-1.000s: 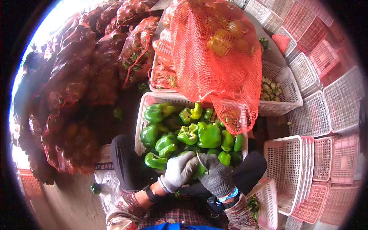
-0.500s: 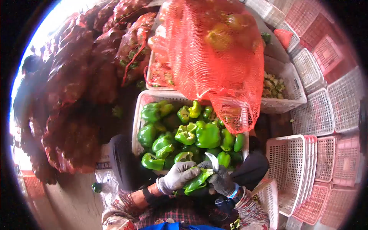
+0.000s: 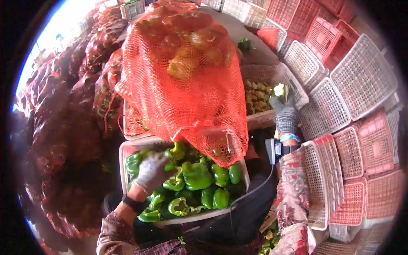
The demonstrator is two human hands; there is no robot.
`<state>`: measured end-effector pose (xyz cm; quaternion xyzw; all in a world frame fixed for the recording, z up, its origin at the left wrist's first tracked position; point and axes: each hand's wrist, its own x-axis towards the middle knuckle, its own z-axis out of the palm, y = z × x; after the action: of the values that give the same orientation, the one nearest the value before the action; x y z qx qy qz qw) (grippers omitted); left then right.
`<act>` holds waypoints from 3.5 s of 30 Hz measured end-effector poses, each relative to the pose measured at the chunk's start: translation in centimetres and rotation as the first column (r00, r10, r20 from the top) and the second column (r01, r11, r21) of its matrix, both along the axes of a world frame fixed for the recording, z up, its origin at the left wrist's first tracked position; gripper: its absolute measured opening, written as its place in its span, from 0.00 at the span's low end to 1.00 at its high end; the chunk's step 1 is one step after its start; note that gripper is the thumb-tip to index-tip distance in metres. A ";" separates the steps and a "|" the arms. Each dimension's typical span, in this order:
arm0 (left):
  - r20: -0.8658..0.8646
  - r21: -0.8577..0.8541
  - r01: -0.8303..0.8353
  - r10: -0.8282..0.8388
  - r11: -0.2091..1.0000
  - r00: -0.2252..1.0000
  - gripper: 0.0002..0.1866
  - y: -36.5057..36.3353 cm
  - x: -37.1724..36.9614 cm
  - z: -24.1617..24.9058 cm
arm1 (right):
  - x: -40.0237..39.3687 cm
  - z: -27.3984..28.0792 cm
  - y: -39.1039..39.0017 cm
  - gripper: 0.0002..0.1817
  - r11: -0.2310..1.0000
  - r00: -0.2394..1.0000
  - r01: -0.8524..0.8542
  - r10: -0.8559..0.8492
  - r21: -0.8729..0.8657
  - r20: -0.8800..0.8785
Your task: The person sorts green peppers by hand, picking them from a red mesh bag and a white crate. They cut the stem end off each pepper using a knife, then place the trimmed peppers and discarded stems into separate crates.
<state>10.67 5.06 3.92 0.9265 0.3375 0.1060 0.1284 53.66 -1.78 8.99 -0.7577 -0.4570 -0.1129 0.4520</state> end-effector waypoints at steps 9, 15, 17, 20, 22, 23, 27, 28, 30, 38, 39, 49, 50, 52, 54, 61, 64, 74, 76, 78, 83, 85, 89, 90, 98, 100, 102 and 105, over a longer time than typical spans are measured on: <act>0.541 -0.805 -0.074 0.779 0.589 0.318 0.37 8.5 2.1 -3.3 | -6.9 -8.1 -0.4 0.23 0.960 0.562 -0.183 -0.074 -0.212 -0.824; 0.367 -0.920 0.245 0.893 0.307 0.258 0.15 13.7 8.5 -3.1 | -12.1 -7.4 1.4 0.10 0.950 0.265 -0.013 0.303 0.311 -0.915; 0.550 -0.827 0.248 0.817 0.504 0.173 0.12 11.7 9.5 -0.7 | -13.8 -3.4 0.7 0.14 0.894 0.401 0.015 0.404 0.447 -0.822; 0.606 -0.794 0.268 0.748 0.545 0.273 0.12 10.3 6.4 4.7 | -11.2 -0.4 -1.0 0.16 0.905 0.543 -0.140 0.410 0.403 -0.733; 0.681 -0.726 0.378 0.675 0.574 0.284 0.11 9.8 3.4 8.1 | -10.3 1.2 -1.3 0.16 0.945 0.598 -0.140 0.318 0.295 -0.736; 0.726 -0.681 0.437 0.622 0.588 0.293 0.13 8.2 2.5 10.7 | -9.8 1.7 -1.4 0.16 0.958 0.623 -0.138 0.281 0.251 -0.730; 0.613 -0.776 0.138 0.683 0.616 0.396 0.08 6.2 -1.1 10.3 | -11.0 0.0 -4.4 0.15 0.989 0.664 -0.056 0.141 0.139 -0.734; 0.596 -0.788 0.128 0.695 0.602 0.402 0.07 5.5 -1.5 10.1 | -12.1 -1.0 -6.0 0.15 0.992 0.653 -0.034 0.115 0.122 -0.749; 0.545 -0.827 0.103 0.743 0.552 0.389 0.07 4.3 -2.0 8.8 | -14.5 -3.7 -8.9 0.15 0.999 0.614 0.023 0.015 0.037 -0.789; 0.528 -0.807 0.052 0.679 0.588 0.510 0.12 7.0 -2.0 4.3 | -13.8 -1.8 -6.2 0.11 1.000 0.488 -0.013 0.005 -0.002 -0.873; 0.551 -0.809 0.126 0.665 0.574 0.504 0.13 6.3 -1.5 5.6 | -13.7 -1.1 -6.6 0.11 0.996 0.433 -0.047 -0.042 -0.069 -0.900; 0.616 -0.736 0.008 0.664 0.677 0.423 0.10 -1.7 -5.2 3.1 | -19.8 -5.5 -15.7 0.36 0.986 0.500 -0.015 0.153 0.168 -0.853; 0.595 -0.728 -0.006 0.636 0.685 0.492 0.18 -1.8 -6.6 1.3 | -20.2 -7.1 -16.3 0.37 0.992 0.510 0.025 0.094 0.124 -0.855; 0.614 -0.754 0.097 0.644 0.650 0.457 0.20 -1.8 -7.1 -0.2 | -20.4 -7.5 -16.0 0.36 0.998 0.509 0.059 -0.028 0.003 -0.861; 0.631 -0.773 0.226 0.684 0.593 0.366 0.23 -1.8 -6.5 -0.1 | -19.2 -6.1 -14.0 0.31 0.975 0.629 -0.006 -0.170 -0.223 -0.759; 0.589 -0.774 0.025 0.705 0.633 0.395 0.20 1.0 -0.7 6.5 | -12.5 -13.2 -4.6 0.17 0.991 0.850 -0.028 -0.045 -0.130 -0.524; 0.248 0.303 -0.055 -0.023 0.951 0.968 0.26 -5.7 -0.1 8.8 | -14.1 -9.5 -4.3 0.19 0.996 0.471 0.041 -0.092 -0.083 -0.877; 0.263 -0.535 0.398 -0.300 0.745 0.917 0.55 -16.9 2.8 -2.5 | -15.0 -8.0 -7.3 0.21 0.965 0.655 0.087 0.131 0.246 -0.745; 0.261 -0.594 0.455 -0.376 0.664 0.889 0.54 -15.9 2.2 -2.7 | -17.2 -4.4 -9.2 0.22 0.959 0.560 0.087 0.177 0.270 -0.809; 0.236 -0.606 0.526 -0.496 0.597 0.835 0.53 -15.5 2.4 -2.5 | -17.6 -3.2 -12.0 0.25 0.983 0.481 0.058 0.123 0.172 -0.868; 0.581 -0.788 0.566 -0.010 0.244 0.814 0.49 -15.9 2.0 -6.6 | -21.9 -0.8 -18.8 0.28 0.994 0.637 -0.109 0.075 0.007 -0.768; 0.558 -0.744 0.657 0.433 -0.117 0.708 0.45 -14.7 1.4 -4.5 | -23.3 -4.0 -20.7 0.30 0.960 0.283 -0.182 0.259 0.213 -0.924; 0.603 -0.700 0.708 0.453 -0.094 0.657 0.37 -13.6 -1.1 -2.2 | -26.0 -6.7 -22.9 0.31 0.772 0.407 -0.624 0.186 -0.124 -0.894; 0.544 -0.830 0.535 0.429 0.154 0.721 0.38 -13.9 -1.7 0.1 | -28.0 -3.4 -20.9 0.35 0.763 0.668 -0.555 0.172 -0.331 -0.724; 0.706 -0.705 0.453 0.600 0.545 0.377 0.47 -15.9 -3.2 3.9 | -33.7 -2.0 -19.4 0.26 0.789 0.619 -0.581 0.269 -0.200 -0.737; 0.661 -0.707 0.525 0.706 0.473 0.255 0.43 -15.3 -3.5 3.9 | -33.3 -5.4 -19.1 0.20 0.810 0.837 -0.535 0.469 -0.239 -0.282; 0.675 -0.701 0.498 0.701 0.510 0.232 0.43 -15.2 -4.4 3.5 | -32.8 -3.9 -18.9 0.16 0.846 0.707 -0.499 0.274 -0.186 -0.652; 0.723 -0.685 0.360 0.653 0.634 0.226 0.42 -15.4 -4.7 2.3 | -33.5 0.4 -17.7 0.10 0.870 0.613 -0.487 0.279 -0.075 -0.739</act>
<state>5.95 -10.37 6.25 0.4610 0.2916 0.5122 0.6634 20.14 -19.47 9.36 -0.6786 -0.4113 0.3494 0.4983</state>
